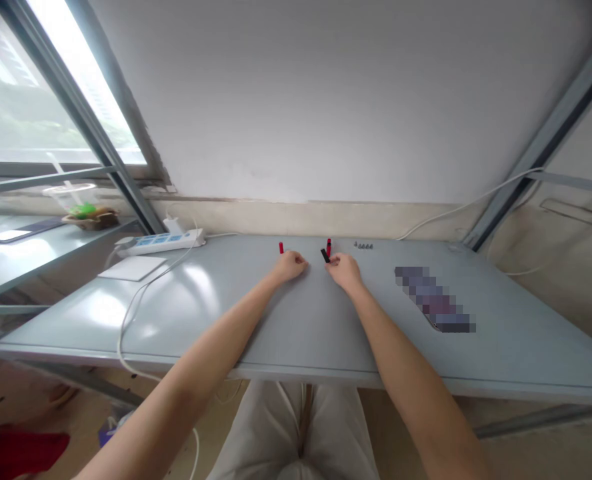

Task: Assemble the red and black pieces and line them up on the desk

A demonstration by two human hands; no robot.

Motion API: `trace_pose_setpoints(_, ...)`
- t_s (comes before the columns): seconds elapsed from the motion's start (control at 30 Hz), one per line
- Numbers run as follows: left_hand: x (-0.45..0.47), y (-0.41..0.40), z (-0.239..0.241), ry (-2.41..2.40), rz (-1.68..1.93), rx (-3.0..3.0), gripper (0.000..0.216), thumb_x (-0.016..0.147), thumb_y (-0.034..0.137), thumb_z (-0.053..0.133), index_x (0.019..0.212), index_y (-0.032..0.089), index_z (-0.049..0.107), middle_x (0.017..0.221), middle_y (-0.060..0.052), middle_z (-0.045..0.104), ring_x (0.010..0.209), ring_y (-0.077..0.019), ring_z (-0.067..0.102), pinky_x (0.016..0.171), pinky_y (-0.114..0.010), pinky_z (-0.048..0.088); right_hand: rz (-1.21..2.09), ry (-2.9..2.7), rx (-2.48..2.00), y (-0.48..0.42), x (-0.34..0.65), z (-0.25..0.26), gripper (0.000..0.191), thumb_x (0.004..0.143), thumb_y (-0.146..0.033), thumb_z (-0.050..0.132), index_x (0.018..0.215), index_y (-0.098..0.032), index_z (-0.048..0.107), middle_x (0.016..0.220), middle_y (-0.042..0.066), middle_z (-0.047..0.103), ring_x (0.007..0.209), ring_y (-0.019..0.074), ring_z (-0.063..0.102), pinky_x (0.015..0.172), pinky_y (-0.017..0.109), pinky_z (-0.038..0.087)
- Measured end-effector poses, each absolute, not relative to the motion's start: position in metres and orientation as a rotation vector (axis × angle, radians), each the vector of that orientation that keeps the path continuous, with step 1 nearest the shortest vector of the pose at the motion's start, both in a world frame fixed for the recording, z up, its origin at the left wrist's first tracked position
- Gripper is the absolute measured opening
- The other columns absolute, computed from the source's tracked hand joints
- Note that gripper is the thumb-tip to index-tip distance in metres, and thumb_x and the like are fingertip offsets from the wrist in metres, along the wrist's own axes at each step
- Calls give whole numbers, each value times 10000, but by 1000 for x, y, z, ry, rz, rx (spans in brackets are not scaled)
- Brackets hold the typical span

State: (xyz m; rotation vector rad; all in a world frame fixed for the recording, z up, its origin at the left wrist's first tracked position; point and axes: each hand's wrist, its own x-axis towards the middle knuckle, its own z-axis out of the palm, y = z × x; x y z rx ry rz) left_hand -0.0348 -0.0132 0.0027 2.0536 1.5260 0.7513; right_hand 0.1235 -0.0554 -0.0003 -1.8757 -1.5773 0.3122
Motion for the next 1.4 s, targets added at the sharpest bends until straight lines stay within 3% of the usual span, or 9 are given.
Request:
trace_pose_setpoints(0.2,-67,0,11,1805,568,1990,162,680,241,551,805,148,596,870,-189,632,895,-303,590,731,-365,437,466,-1618,-1780,-34,99,2,90,650,-232,613,718,-173,610,724,37,652,676,154,597,614,236,422)
trace_pose_setpoints(0.4,-86,10,7,1927,686,1871,441,702,365,572,1057,124,472,1071,-237,565,1013,-323,539,774,-384,412,439,-1710,-1794,-2,62,-3,89,661,-218,593,728,-172,627,763,53,663,738,159,606,627,228,419)
trace_pose_setpoints(0.5,-83,17,-2,1847,813,1895,471,714,352,571,1111,131,446,1038,-205,585,1006,-285,546,791,-363,401,421,-1711,-1806,9,49,-8,127,678,-244,581,772,-179,635,802,60,668,761,167,607,630,234,418)
trace_pose_setpoints(0.8,-81,31,-17,1837,823,1949,151,706,271,566,800,158,600,852,-141,648,835,-226,592,737,-321,408,335,-1718,-1883,17,34,-13,173,705,-314,571,831,-217,641,855,48,670,842,194,597,686,269,405)
trace_pose_setpoints(1.4,-79,24,-12,1926,714,1979,199,737,302,539,855,154,601,906,-159,637,914,-257,577,774,-349,398,313,-1779,-1944,20,33,-8,220,718,-339,562,879,-208,636,931,79,655,905,212,580,731,299,406)
